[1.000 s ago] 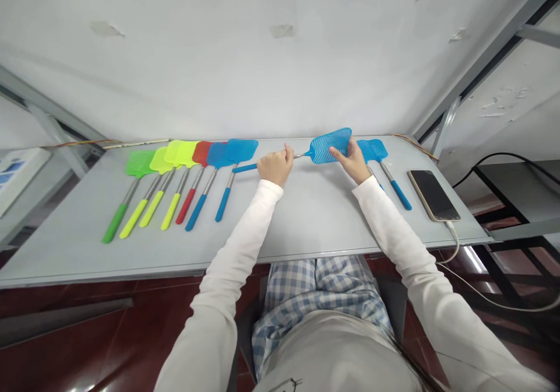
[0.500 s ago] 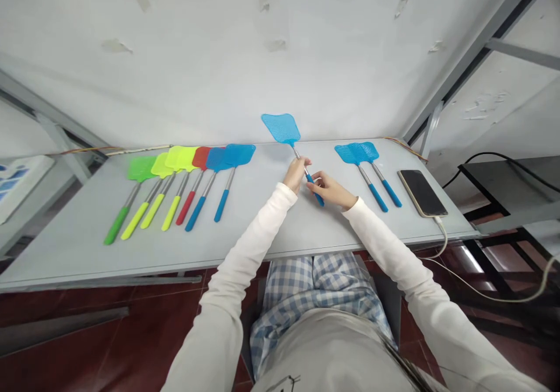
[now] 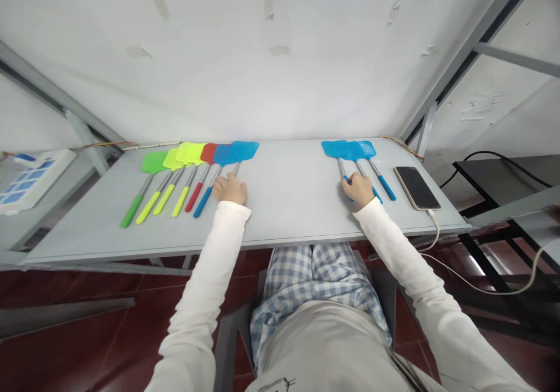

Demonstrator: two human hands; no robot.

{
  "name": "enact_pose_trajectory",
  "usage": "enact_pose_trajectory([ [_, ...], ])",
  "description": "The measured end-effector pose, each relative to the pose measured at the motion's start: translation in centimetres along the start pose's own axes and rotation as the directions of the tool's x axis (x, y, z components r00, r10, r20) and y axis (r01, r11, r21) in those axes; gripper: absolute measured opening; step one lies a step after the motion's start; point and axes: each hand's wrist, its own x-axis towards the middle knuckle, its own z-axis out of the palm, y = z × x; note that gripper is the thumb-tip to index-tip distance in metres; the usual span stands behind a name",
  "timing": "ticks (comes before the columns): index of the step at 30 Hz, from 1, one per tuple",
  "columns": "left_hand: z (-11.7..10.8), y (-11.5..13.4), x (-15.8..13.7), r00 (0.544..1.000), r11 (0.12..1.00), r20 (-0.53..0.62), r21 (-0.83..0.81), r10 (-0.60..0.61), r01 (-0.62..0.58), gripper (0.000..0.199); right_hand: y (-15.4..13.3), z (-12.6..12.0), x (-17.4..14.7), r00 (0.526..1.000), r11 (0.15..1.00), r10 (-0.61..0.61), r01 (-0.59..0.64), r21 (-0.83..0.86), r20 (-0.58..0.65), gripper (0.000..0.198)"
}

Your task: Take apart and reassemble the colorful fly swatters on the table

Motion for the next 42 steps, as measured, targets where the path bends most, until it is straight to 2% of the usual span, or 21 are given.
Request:
enact_pose_trajectory([
  [3,-0.2,-2.5,0.7,0.996,0.996,0.025,-0.040,0.080,-0.079,0.040,0.8,0.5,0.3,0.993,0.992,-0.071,0.060,-0.109,-0.098,0.022],
  [7,0.0,-3.6,1.6,0.985,0.982,0.013,-0.080,0.173,-0.171,0.034,1.9,1.0,0.5,0.971,0.979,-0.176,0.155,-0.134,-0.163,0.023],
  [9,0.1,-3.6,1.6,0.981,0.979,0.008,-0.063,0.194,-0.193,0.031,2.2,1.0,0.5,0.966,0.975,-0.200,0.180,-0.131,-0.165,0.023],
  [13,-0.2,-2.5,0.9,0.965,0.964,0.004,-0.055,0.261,-0.260,0.033,1.6,0.2,-0.1,0.972,0.982,-0.157,0.135,-0.128,-0.176,0.027],
  [15,-0.5,-1.4,0.3,0.936,0.932,0.003,-0.090,0.353,-0.351,0.037,0.3,-0.3,-0.4,0.950,0.975,-0.215,0.199,-0.095,-0.224,0.033],
  [17,-0.7,-0.1,-0.2,0.870,0.864,0.011,-0.123,0.493,-0.488,0.039,-1.6,-0.8,-0.8,0.880,0.921,-0.386,0.383,-0.065,-0.277,0.041],
  [19,-0.9,1.2,-0.6,0.773,0.768,0.025,-0.139,0.634,-0.625,0.039,-3.8,-1.0,-0.9,0.764,0.806,-0.583,0.588,-0.072,-0.276,0.044],
  [22,-1.0,2.8,-0.7,0.635,0.637,0.060,-0.119,0.770,-0.761,0.040,-6.4,-1.1,-0.1,0.621,0.648,-0.753,0.758,-0.079,-0.217,0.044],
  [25,-1.0,3.6,-0.4,0.526,0.529,0.058,-0.086,0.849,-0.844,0.040,-7.3,-0.9,1.6,0.553,0.565,-0.816,0.824,-0.032,-0.169,0.037],
  [27,-0.9,4.0,-0.1,0.480,0.481,0.035,-0.068,0.877,-0.874,0.040,-7.3,-0.8,2.8,0.548,0.556,-0.822,0.831,-0.006,-0.153,0.033],
  [29,-0.6,4.9,0.1,0.488,0.488,0.019,-0.043,0.873,-0.872,0.041,-7.1,-0.5,3.7,0.575,0.581,-0.805,0.814,-0.004,-0.145,0.034],
  [32,0.3,7.3,0.1,0.561,0.560,-0.013,-0.020,0.828,-0.828,0.043,-7.3,0.0,4.2,0.634,0.642,-0.761,0.766,-0.019,-0.140,0.033],
  [34,1.0,9.1,0.0,0.588,0.587,-0.030,-0.036,0.808,-0.809,0.039,-7.5,0.3,4.3,0.663,0.673,-0.735,0.739,-0.035,-0.141,0.032],
  [37,2.1,11.1,0.2,0.595,0.593,-0.017,-0.070,0.804,-0.802,0.037,-7.4,0.3,4.3,0.683,0.697,-0.715,0.713,-0.080,-0.145,0.035],
  [42,2.5,12.0,0.2,0.572,0.565,-0.001,-0.148,0.820,-0.811,0.035,-6.3,-0.9,4.6,0.676,0.685,-0.728,0.715,-0.137,-0.115,0.034],
])
